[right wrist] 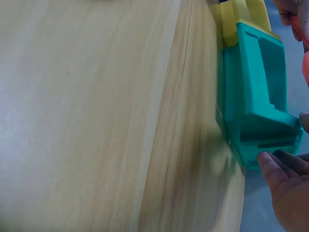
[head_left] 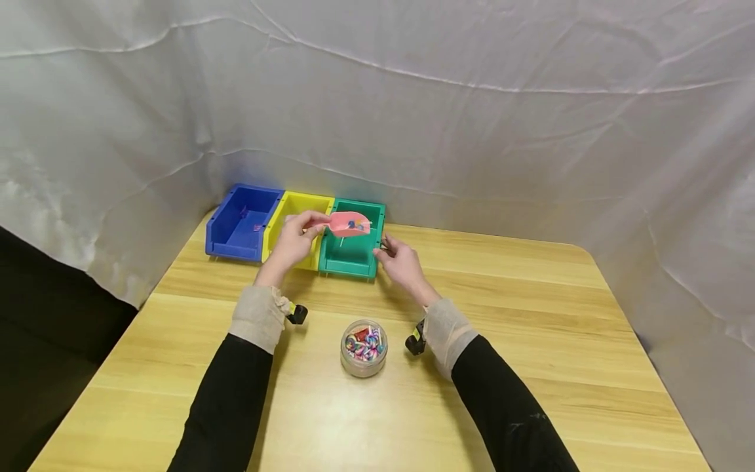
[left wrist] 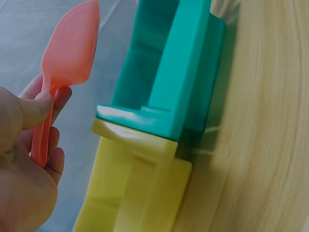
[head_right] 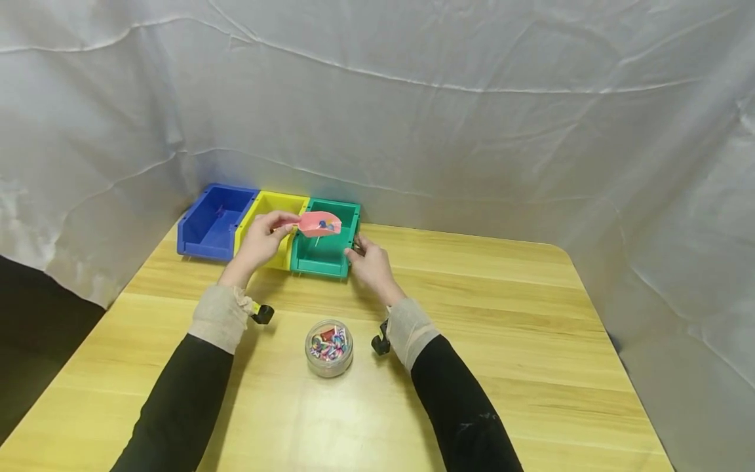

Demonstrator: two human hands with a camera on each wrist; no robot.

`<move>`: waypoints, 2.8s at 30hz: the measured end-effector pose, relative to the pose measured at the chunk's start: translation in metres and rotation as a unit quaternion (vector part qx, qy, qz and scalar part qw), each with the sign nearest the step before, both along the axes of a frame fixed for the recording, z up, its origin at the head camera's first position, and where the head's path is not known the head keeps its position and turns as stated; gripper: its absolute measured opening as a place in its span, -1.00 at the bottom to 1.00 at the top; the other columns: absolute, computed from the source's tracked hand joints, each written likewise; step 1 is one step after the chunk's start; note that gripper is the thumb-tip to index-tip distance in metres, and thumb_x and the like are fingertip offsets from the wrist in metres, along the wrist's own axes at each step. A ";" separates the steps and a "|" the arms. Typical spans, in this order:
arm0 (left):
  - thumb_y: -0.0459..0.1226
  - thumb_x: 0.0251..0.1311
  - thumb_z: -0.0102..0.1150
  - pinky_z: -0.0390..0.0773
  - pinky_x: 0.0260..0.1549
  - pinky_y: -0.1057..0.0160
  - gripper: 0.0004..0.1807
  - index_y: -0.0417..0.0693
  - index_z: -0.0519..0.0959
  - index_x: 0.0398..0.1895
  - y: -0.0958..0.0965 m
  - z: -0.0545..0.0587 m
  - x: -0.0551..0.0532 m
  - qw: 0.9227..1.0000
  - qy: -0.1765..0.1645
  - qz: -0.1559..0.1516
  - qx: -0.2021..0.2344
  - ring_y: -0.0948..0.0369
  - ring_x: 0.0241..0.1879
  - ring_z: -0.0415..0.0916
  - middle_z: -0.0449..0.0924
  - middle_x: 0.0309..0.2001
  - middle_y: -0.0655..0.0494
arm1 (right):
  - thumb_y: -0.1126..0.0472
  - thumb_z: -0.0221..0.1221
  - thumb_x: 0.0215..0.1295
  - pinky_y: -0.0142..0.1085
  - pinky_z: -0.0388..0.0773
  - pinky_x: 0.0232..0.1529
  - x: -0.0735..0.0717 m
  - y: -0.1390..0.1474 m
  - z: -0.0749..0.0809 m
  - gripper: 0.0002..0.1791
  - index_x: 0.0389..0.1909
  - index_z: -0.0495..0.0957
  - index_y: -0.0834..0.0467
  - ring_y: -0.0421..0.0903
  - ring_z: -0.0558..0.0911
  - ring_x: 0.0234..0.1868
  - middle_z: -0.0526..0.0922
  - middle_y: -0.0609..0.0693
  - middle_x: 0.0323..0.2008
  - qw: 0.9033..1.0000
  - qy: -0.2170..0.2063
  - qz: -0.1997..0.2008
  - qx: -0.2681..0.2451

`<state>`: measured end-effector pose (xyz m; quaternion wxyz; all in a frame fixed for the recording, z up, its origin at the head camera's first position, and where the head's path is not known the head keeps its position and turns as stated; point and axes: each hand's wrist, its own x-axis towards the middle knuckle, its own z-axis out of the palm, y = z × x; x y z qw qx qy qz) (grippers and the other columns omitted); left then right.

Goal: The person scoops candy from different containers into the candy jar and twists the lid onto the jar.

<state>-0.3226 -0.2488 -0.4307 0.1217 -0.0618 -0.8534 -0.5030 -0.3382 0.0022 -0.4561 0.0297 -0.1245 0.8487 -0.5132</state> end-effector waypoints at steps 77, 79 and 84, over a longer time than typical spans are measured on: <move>-0.60 0.14 0.31 0.58 -0.09 0.12 -0.62 0.00 0.72 -0.09 0.003 0.015 0.182 0.923 0.244 -0.133 -0.266 0.14 -0.02 0.49 0.70 -0.02 0.17 | 0.17 0.58 0.08 -0.03 0.35 0.44 0.140 0.040 -0.018 0.01 0.54 0.28 0.20 0.09 0.47 0.43 0.47 0.14 0.43 0.968 -0.098 0.231 -0.007; -0.62 0.11 0.30 0.57 -0.09 0.12 -0.60 -0.01 0.72 -0.09 0.003 0.017 0.182 0.919 0.251 -0.135 -0.272 0.13 -0.02 0.48 0.69 -0.02 0.16 | 0.17 0.57 0.09 -0.03 0.35 0.44 0.140 0.040 -0.018 0.00 0.54 0.29 0.19 0.09 0.47 0.43 0.47 0.13 0.43 0.968 -0.100 0.232 -0.009; -0.64 0.10 0.28 0.57 -0.11 0.11 -0.58 -0.01 0.72 -0.08 0.004 0.021 0.182 0.912 0.260 -0.135 -0.286 0.11 -0.02 0.48 0.69 -0.02 0.17 | 0.17 0.57 0.10 -0.02 0.34 0.45 0.140 0.041 -0.018 -0.02 0.53 0.31 0.16 0.08 0.46 0.43 0.48 0.11 0.42 0.967 -0.102 0.232 -0.007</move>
